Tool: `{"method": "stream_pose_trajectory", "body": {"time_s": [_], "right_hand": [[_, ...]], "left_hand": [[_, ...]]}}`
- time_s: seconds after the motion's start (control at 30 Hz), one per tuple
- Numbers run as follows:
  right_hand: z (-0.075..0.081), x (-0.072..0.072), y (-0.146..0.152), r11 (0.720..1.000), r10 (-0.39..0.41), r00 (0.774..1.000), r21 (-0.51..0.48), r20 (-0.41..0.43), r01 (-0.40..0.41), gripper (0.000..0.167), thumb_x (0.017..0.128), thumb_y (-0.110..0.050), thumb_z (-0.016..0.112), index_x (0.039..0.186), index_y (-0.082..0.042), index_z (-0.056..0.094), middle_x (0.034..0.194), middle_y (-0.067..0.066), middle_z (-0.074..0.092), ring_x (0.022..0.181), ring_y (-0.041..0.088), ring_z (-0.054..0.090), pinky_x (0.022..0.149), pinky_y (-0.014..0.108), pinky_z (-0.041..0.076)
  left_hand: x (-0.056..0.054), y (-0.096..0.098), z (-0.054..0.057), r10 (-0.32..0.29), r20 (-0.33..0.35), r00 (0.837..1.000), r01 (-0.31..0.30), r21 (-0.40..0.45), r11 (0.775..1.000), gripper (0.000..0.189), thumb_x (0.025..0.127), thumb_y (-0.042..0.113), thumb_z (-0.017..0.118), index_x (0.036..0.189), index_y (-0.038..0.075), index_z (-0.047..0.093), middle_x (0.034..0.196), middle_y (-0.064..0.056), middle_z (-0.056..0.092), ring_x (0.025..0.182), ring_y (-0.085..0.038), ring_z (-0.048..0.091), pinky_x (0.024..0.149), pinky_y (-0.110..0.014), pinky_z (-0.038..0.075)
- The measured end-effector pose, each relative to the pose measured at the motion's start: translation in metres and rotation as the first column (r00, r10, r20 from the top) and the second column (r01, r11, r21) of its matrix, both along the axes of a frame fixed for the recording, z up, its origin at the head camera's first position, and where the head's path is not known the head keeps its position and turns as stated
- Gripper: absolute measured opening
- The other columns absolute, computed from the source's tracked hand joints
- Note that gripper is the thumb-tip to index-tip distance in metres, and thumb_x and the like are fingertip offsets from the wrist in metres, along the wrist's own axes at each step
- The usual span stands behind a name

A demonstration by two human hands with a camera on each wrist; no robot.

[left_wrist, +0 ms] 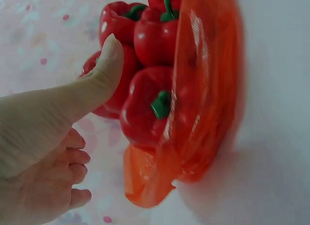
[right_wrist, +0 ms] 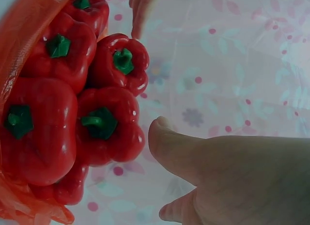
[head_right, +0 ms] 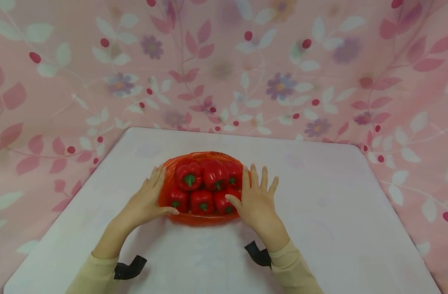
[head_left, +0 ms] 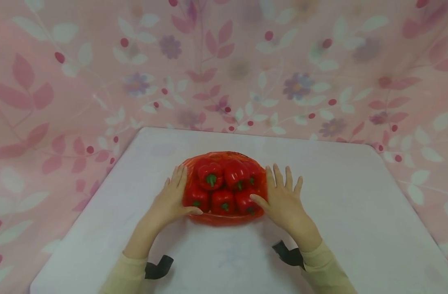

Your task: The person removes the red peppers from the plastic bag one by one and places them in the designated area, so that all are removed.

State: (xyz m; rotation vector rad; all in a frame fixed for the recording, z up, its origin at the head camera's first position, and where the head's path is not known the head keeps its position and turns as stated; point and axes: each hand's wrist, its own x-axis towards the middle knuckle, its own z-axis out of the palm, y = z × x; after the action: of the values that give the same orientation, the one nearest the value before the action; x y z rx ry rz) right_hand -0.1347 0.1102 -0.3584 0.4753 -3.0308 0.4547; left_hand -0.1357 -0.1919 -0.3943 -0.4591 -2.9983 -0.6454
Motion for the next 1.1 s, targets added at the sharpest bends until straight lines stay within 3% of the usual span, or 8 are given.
{"method": "stream_pose_trajectory", "body": {"time_s": [0.43,0.83,1.1], "right_hand": [[-0.004,0.003,0.000,1.000,0.009,1.000,0.006,0.001,-0.009,0.088,0.091,-0.049,0.060,0.149,0.005,0.022,0.154,0.029,0.019,0.139,0.054,0.005,0.102,0.076,-0.003],[-0.006,0.006,-0.003,0.999,0.035,0.998,-0.028,-0.044,-0.037,0.087,0.090,-0.046,0.062,0.150,0.003,0.022,0.152,0.029,0.022,0.139,0.053,0.007,0.102,0.076,-0.001],[-0.003,-0.006,-0.008,0.986,0.154,0.982,-0.040,-0.110,-0.159,0.093,0.088,-0.051,0.063,0.151,0.003,0.020,0.154,0.024,0.022,0.140,0.049,0.009,0.105,0.074,0.001]], "left_hand": [[-0.012,-0.021,-0.029,-0.061,0.079,0.995,0.055,0.077,0.996,0.133,0.061,0.048,0.088,0.151,-0.007,0.006,0.159,-0.022,-0.002,0.146,-0.036,-0.006,0.115,-0.056,0.006],[-0.017,-0.030,-0.049,-0.065,0.062,0.996,0.056,0.144,0.988,0.134,0.061,0.050,0.087,0.151,-0.006,0.005,0.159,-0.023,-0.003,0.145,-0.037,-0.008,0.114,-0.059,0.005],[-0.017,-0.032,-0.051,-0.038,0.094,0.995,0.023,0.151,0.988,0.132,0.063,0.053,0.084,0.152,-0.004,0.005,0.159,-0.020,-0.004,0.145,-0.036,-0.010,0.115,-0.057,0.002]]}}
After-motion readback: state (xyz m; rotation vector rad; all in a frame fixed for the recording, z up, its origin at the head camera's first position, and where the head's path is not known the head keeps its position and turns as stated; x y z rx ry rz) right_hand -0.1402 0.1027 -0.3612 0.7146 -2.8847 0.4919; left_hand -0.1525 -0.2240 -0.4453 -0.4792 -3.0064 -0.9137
